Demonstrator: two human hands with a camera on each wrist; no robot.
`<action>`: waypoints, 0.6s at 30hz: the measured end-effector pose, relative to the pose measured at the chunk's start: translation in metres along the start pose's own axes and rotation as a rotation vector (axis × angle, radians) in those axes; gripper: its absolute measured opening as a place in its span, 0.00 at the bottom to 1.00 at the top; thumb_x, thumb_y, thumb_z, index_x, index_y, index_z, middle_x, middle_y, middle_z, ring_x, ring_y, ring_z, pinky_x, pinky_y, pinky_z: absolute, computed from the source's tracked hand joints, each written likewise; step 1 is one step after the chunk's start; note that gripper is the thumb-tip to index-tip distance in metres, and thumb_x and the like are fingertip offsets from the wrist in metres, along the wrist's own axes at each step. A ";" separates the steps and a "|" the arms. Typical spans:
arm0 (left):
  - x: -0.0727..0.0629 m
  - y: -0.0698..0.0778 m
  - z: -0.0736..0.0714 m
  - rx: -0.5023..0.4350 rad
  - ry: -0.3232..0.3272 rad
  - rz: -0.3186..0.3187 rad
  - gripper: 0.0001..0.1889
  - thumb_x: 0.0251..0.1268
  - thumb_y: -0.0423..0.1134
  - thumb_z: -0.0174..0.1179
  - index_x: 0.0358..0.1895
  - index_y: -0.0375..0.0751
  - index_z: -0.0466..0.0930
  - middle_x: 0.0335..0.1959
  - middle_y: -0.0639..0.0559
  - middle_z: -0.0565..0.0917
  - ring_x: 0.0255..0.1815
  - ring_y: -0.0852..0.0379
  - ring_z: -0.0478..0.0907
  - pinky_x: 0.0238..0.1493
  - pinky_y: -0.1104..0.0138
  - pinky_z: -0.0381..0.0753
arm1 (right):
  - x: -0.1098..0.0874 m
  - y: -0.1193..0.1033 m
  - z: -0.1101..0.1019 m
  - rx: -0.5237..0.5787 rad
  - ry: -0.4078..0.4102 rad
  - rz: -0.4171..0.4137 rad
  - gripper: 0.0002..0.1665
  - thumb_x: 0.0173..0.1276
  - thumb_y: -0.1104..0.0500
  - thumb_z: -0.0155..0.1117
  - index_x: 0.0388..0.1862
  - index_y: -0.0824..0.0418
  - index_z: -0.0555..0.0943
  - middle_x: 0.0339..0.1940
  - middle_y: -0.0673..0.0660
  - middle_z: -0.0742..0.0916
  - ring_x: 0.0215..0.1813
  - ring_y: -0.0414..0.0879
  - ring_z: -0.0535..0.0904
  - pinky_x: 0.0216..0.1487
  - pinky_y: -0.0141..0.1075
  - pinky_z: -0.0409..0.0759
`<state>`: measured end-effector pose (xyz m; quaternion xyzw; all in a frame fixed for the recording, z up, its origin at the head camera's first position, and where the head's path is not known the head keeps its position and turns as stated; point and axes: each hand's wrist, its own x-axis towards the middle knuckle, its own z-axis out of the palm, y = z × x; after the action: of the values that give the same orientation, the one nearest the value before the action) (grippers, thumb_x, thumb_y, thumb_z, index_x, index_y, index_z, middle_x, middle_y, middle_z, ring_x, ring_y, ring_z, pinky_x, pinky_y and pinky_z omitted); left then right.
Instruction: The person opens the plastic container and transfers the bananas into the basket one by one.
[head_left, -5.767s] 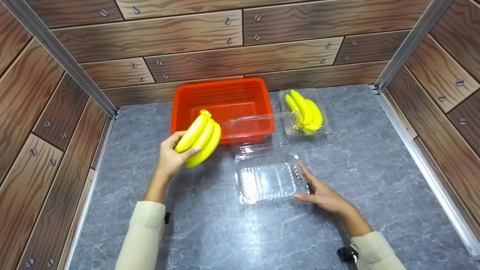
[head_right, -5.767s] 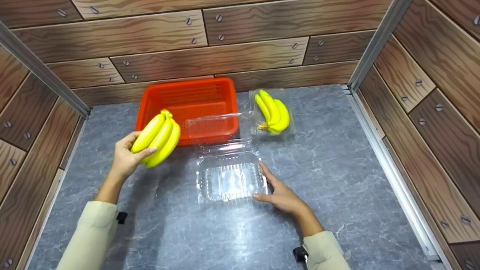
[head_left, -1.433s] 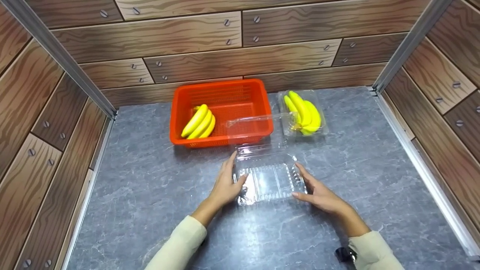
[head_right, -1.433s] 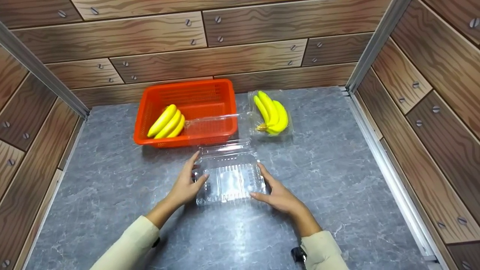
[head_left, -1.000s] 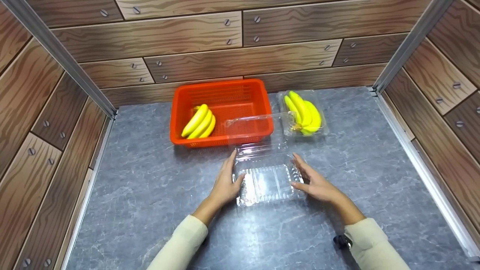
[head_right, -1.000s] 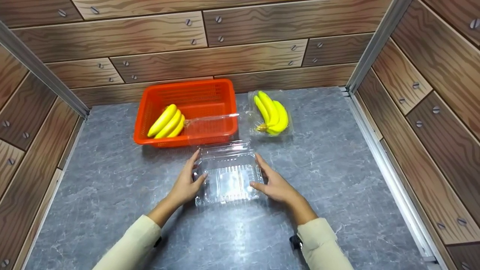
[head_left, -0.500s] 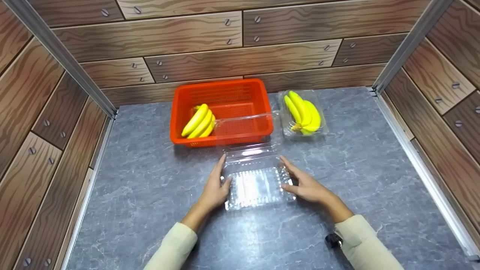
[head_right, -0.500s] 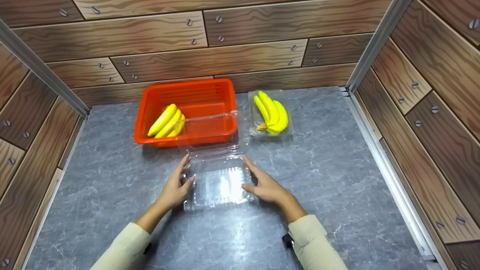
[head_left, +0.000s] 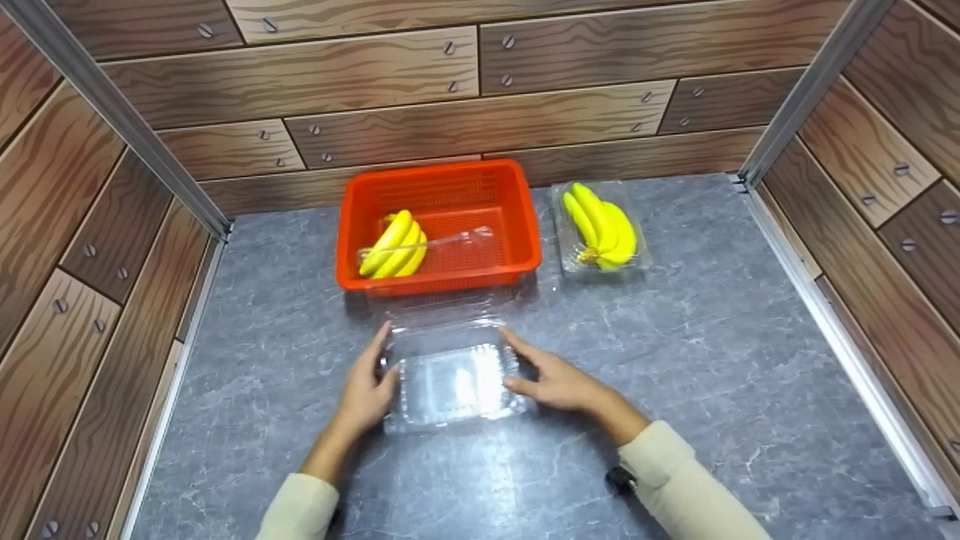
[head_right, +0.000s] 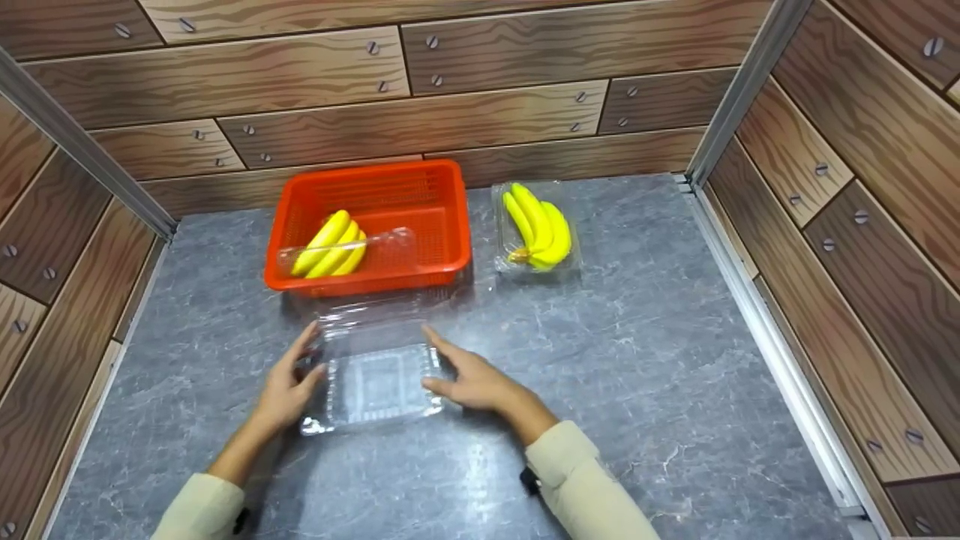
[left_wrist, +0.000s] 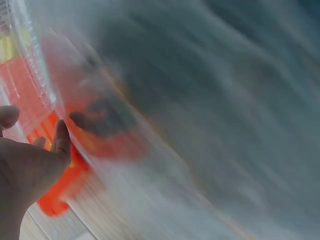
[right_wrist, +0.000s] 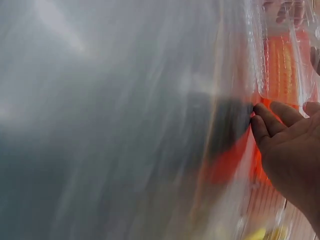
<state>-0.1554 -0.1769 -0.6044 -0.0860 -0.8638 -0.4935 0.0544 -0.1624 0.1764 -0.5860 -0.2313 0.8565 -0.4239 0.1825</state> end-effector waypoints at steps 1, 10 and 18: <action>0.000 -0.004 -0.006 0.001 0.008 -0.010 0.38 0.70 0.23 0.62 0.83 0.38 0.63 0.78 0.31 0.73 0.77 0.31 0.73 0.82 0.40 0.67 | 0.004 -0.003 0.004 -0.007 -0.005 -0.001 0.54 0.79 0.41 0.64 0.91 0.43 0.44 0.91 0.56 0.57 0.87 0.67 0.60 0.86 0.64 0.58; -0.010 -0.029 -0.054 0.012 0.082 -0.101 0.39 0.70 0.25 0.65 0.83 0.44 0.66 0.75 0.35 0.79 0.71 0.35 0.79 0.72 0.49 0.80 | 0.028 -0.028 0.035 -0.029 -0.046 -0.004 0.53 0.79 0.32 0.59 0.91 0.35 0.41 0.90 0.53 0.58 0.87 0.61 0.62 0.87 0.58 0.59; -0.020 -0.048 -0.095 0.056 0.096 -0.157 0.38 0.74 0.27 0.63 0.85 0.46 0.62 0.74 0.37 0.80 0.74 0.41 0.77 0.63 0.76 0.77 | 0.045 -0.048 0.063 -0.015 -0.088 -0.054 0.55 0.78 0.33 0.60 0.91 0.40 0.41 0.90 0.53 0.58 0.88 0.56 0.62 0.89 0.52 0.59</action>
<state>-0.1445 -0.2841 -0.6003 0.0072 -0.8777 -0.4756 0.0591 -0.1561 0.0850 -0.5883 -0.2743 0.8442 -0.4115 0.2065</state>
